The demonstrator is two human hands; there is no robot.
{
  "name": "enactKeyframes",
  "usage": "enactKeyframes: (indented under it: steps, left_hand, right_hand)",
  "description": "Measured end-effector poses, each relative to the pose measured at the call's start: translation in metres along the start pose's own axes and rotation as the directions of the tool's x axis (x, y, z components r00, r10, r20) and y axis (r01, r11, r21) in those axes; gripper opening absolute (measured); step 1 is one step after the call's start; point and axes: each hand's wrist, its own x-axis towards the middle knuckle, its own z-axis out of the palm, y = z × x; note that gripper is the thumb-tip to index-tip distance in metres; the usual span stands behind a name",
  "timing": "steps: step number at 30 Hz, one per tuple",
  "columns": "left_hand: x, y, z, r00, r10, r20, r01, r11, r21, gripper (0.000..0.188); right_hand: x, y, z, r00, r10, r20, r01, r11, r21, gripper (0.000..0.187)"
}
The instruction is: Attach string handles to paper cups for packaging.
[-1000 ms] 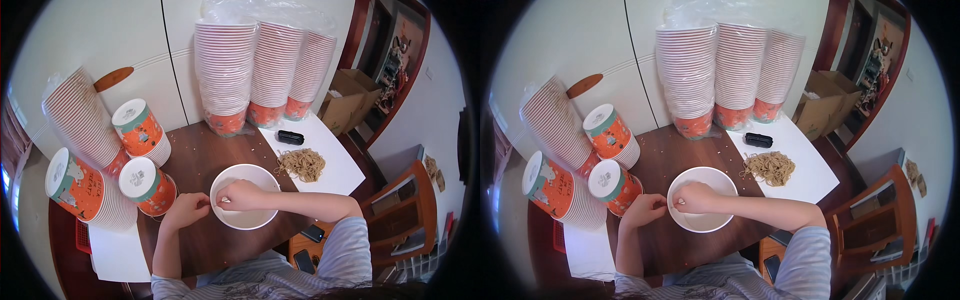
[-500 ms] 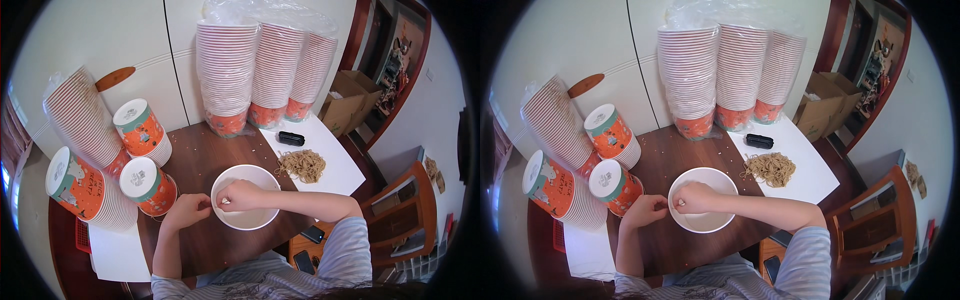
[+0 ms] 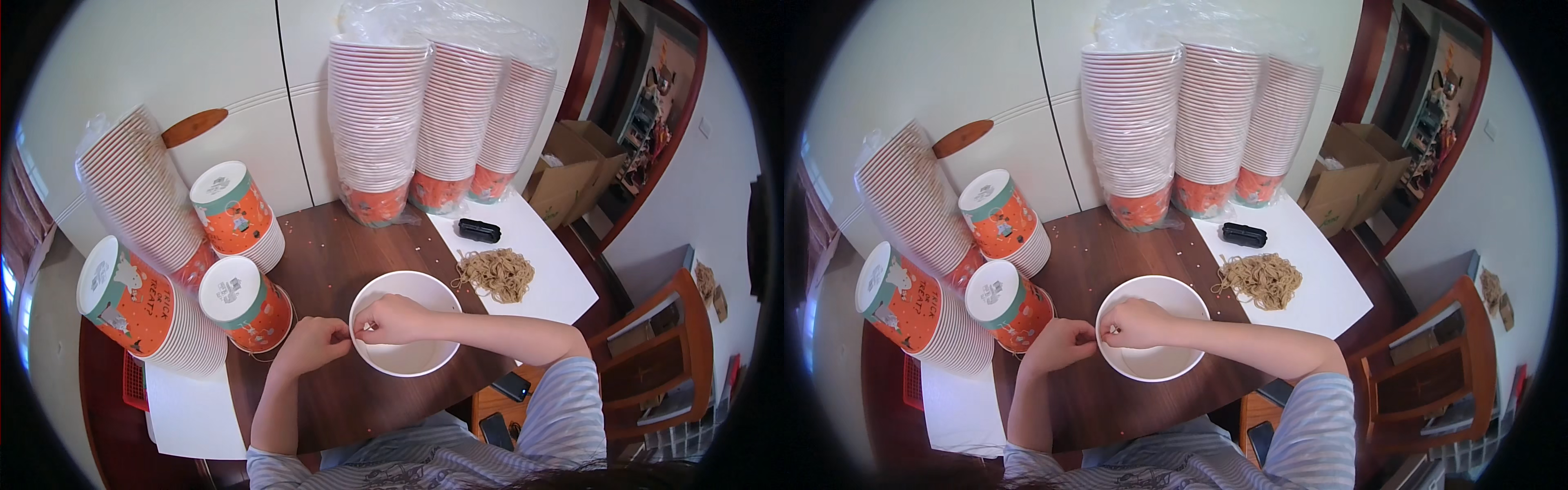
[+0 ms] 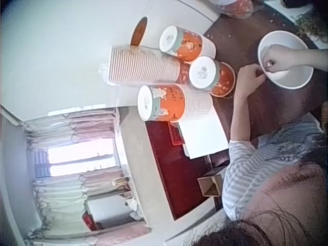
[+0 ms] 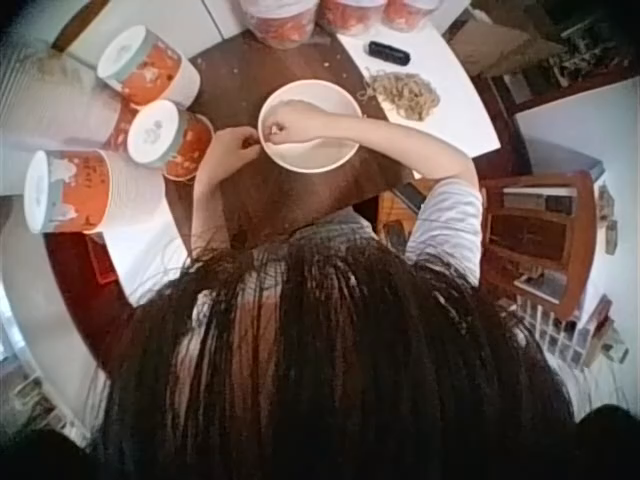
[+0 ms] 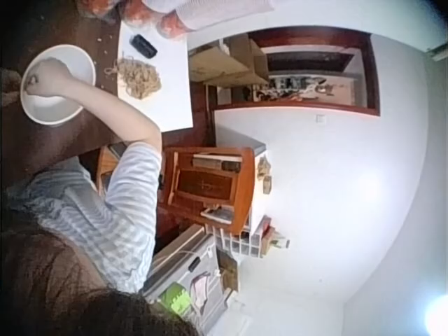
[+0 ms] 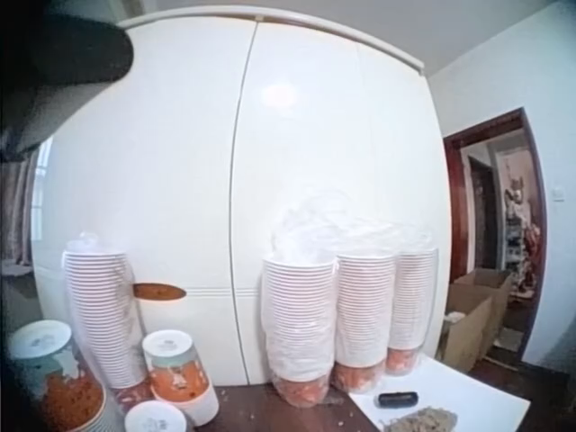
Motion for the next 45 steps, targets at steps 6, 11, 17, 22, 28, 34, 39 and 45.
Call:
enactKeyframes:
  steps: [6,11,17,22,28,34,39,45]
  left_hand:
    - [-0.001,-0.007,-0.003,0.999,0.021,-0.026,-0.021,1.000,-0.002,0.017]
    - [-0.006,-0.020,-0.026,0.971,0.233,0.058,-0.230,0.972,-0.052,0.005]
    - [-0.004,-0.025,-0.025,0.908,0.413,0.066,-0.239,0.641,-0.730,0.003]
    - [0.006,-0.023,-0.008,0.989,0.101,0.113,0.024,0.634,-0.773,0.009]
    - [0.008,-0.015,0.001,0.997,0.032,0.064,0.027,0.668,-0.744,0.010]
    - [0.007,-0.011,0.007,0.996,0.090,0.009,-0.058,0.716,-0.696,0.011]
    - [0.009,-0.014,0.004,0.997,0.079,0.002,-0.056,0.733,-0.678,0.006]
    - [0.010,-0.020,0.004,0.994,0.107,0.003,-0.073,0.695,-0.715,0.003]
  right_hand:
    - [0.000,0.002,-0.001,0.997,-0.072,0.015,0.071,0.997,0.033,0.017]
    - [-0.005,0.001,-0.009,0.992,-0.015,0.128,0.002,0.995,0.098,0.020]
    - [-0.006,0.000,-0.018,0.986,-0.034,0.163,0.016,0.994,0.112,0.020]
    - [-0.010,-0.006,-0.024,0.998,-0.012,0.067,-0.001,0.979,0.202,0.015]
    - [-0.013,-0.023,-0.033,1.000,-0.017,-0.012,0.020,0.939,0.344,0.012]
    - [-0.008,-0.023,-0.027,0.991,-0.106,-0.085,0.132,0.888,0.440,0.012]
    - [-0.009,-0.016,-0.027,0.990,-0.110,-0.092,0.136,0.930,0.343,0.010]
    - [-0.015,-0.027,-0.020,0.952,-0.146,-0.267,0.168,0.984,0.063,0.013]
